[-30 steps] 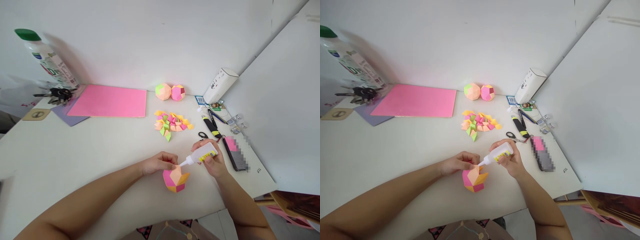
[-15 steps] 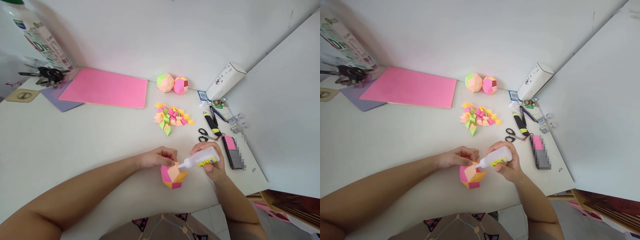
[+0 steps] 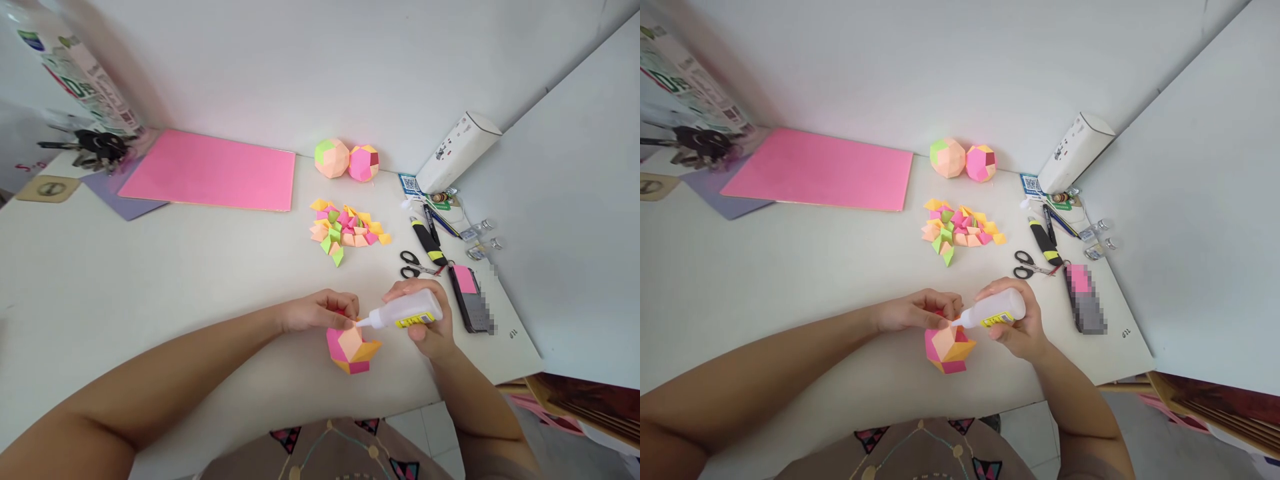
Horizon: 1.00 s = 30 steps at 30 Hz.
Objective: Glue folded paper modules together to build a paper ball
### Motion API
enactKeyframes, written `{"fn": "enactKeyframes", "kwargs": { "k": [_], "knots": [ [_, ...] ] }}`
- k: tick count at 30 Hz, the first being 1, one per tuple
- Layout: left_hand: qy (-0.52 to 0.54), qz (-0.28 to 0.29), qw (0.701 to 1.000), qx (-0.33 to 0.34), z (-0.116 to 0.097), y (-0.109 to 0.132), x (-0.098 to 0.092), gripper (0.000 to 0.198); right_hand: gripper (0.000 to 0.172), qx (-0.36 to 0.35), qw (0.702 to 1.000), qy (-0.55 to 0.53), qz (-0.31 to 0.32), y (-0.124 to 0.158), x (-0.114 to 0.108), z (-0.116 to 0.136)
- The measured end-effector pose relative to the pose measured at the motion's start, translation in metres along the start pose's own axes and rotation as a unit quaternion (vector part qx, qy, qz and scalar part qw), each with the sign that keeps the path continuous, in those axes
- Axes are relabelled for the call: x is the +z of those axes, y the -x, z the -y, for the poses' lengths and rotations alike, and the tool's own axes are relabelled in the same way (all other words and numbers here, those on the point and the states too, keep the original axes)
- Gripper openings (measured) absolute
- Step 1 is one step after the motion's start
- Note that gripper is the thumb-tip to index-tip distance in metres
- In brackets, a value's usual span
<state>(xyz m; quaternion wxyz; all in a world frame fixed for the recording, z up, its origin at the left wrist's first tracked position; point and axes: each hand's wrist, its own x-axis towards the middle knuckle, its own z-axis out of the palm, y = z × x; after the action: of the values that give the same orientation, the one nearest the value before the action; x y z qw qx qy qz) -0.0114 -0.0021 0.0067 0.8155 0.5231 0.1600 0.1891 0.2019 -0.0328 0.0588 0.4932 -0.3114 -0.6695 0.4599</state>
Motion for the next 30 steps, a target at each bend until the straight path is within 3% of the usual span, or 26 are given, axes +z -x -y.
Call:
{"fn": "enactKeyframes", "kwargs": {
  "k": [30],
  "knots": [
    [-0.006,-0.006,1.0,-0.016,0.0027,0.0011,-0.0011,0.022,0.045,0.013,0.999,-0.031,0.024,0.0,0.001,0.0004]
  ]
}}
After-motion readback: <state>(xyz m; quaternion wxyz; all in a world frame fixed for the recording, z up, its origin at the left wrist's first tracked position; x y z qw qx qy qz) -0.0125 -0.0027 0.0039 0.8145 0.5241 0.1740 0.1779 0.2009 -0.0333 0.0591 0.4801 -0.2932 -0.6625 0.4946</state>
